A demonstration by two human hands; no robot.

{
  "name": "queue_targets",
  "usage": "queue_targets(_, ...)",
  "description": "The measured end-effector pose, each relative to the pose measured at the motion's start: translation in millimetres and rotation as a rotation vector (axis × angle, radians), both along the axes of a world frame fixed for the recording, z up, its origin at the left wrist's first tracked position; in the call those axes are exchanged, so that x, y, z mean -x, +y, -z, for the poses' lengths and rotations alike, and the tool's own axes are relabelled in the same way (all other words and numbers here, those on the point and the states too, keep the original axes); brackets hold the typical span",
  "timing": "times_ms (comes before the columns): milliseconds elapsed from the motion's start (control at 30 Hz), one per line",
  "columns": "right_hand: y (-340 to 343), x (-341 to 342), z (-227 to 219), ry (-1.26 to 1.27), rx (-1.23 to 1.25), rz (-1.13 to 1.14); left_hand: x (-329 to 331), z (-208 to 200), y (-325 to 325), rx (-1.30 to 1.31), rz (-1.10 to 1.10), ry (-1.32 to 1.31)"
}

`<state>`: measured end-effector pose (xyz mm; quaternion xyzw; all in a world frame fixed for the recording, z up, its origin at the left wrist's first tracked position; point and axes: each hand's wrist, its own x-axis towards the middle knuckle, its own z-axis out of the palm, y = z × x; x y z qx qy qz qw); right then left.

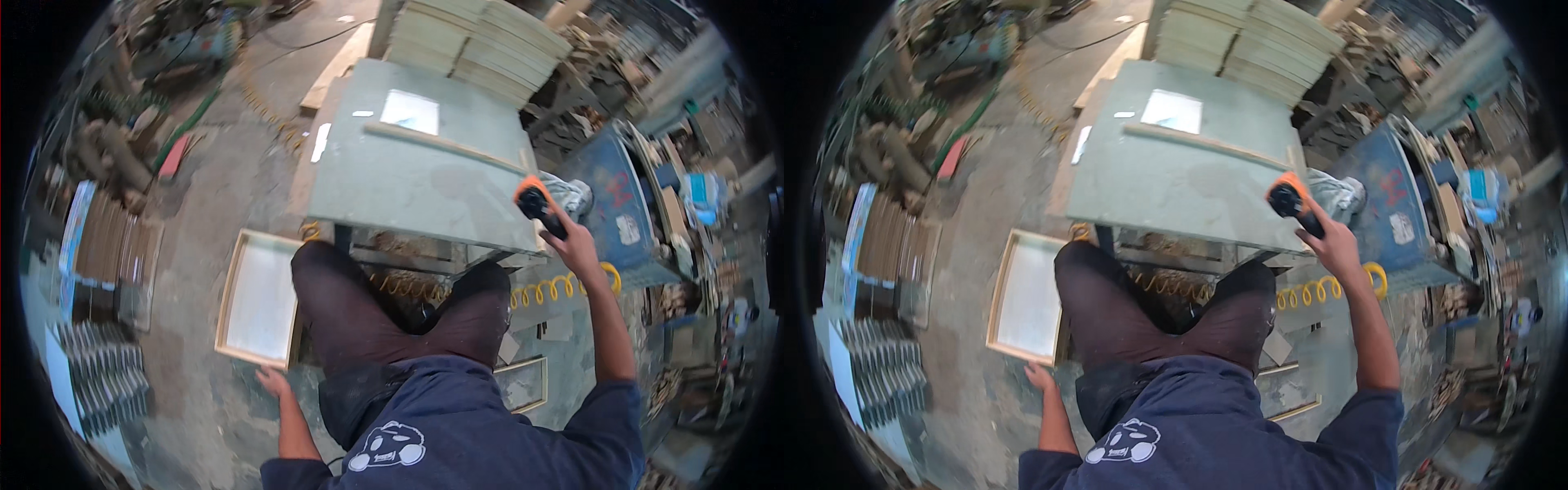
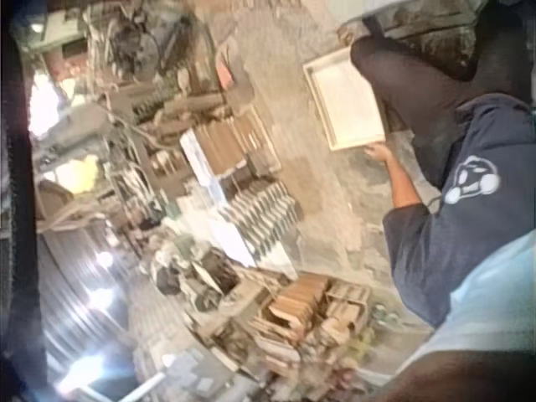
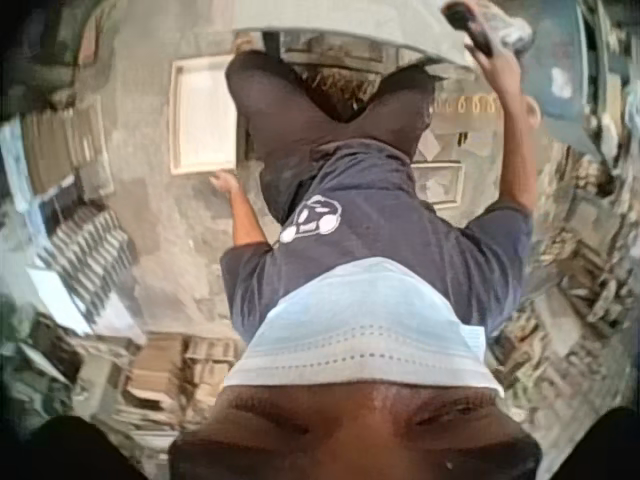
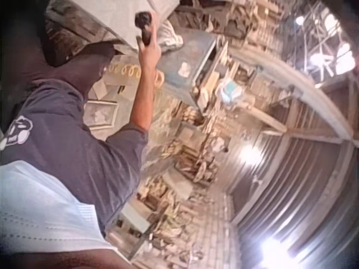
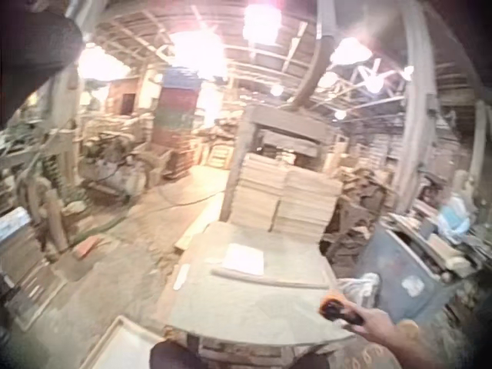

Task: The recorder sands a small plywood panel with sandpaper and then nails it onto a wooden frame using a pneumatic nail gun.

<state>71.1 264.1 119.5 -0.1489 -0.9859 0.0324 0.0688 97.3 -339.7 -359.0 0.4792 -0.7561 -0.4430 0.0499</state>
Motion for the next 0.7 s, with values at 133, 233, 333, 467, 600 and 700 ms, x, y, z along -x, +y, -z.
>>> queue_targets(133,48,61,24,-0.007,-0.148,-0.085,-41,6,-19,0.048,0.054,-0.008)
queue_targets(233,93,106,44,0.006,-0.301,-0.169,-66,-13,-21,0.233,0.206,-0.165)
queue_targets(333,111,159,59,0.003,-0.445,-0.299,-88,-15,-37,0.287,0.218,-0.167)
queue_targets(467,130,202,79,0.007,-0.526,-0.246,-77,-41,-29,0.196,0.369,-0.163)
queue_targets(600,131,228,99,0.087,-0.443,-0.204,-68,-69,-20,0.237,0.513,-0.206)
queue_targets(700,146,240,118,0.029,-0.475,-0.237,-53,-81,-41,0.348,0.634,-0.193)
